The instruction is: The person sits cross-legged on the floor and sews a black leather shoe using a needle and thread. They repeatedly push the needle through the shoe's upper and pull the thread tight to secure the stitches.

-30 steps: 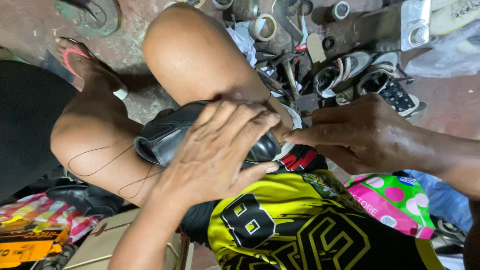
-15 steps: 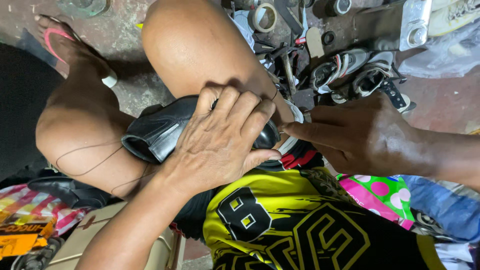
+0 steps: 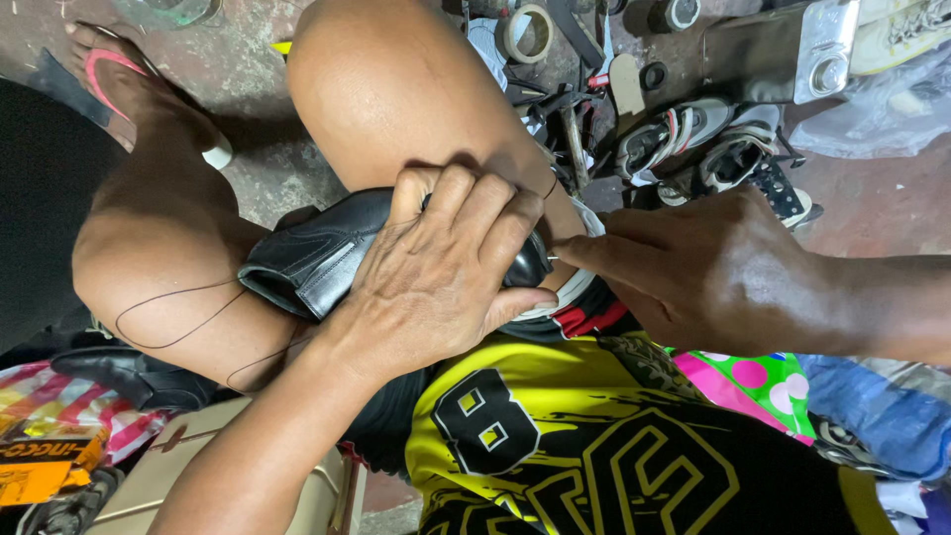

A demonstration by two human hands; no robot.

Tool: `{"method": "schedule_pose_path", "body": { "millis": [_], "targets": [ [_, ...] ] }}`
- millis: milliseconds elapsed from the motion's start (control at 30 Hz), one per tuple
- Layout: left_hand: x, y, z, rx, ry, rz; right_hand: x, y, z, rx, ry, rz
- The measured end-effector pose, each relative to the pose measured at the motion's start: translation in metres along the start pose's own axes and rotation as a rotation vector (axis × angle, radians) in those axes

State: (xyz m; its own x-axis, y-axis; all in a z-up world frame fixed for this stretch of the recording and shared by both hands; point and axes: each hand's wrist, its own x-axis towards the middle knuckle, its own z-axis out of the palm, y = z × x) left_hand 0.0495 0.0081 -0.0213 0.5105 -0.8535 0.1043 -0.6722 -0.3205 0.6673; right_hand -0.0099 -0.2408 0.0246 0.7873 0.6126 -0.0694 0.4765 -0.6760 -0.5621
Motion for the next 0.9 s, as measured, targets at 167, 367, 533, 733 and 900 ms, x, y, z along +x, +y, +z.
{"method": "schedule_pose_path", "body": {
  "millis": [167, 367, 533, 733, 900],
  "targets": [
    [-0.005, 0.000, 0.001, 0.035, 0.008, -0.010, 0.004, -0.004, 0.003, -0.051, -0.005, 0.009],
    [-0.008, 0.001, 0.001, 0.046, 0.024, -0.007, 0.003, -0.004, 0.007, -0.288, 0.023, -0.172],
    [-0.008, 0.002, -0.001, 0.061, 0.045, 0.005, 0.010, -0.004, 0.010, -0.154, 0.021, -0.101],
    [-0.007, 0.003, 0.000, 0.079, 0.028, 0.000, 0.021, -0.007, 0.014, 0.015, 0.016, 0.026],
    [-0.005, 0.007, -0.006, 0.048, 0.027, -0.021, 0.031, -0.012, 0.007, 0.029, -0.159, 0.168]
  ]
}}
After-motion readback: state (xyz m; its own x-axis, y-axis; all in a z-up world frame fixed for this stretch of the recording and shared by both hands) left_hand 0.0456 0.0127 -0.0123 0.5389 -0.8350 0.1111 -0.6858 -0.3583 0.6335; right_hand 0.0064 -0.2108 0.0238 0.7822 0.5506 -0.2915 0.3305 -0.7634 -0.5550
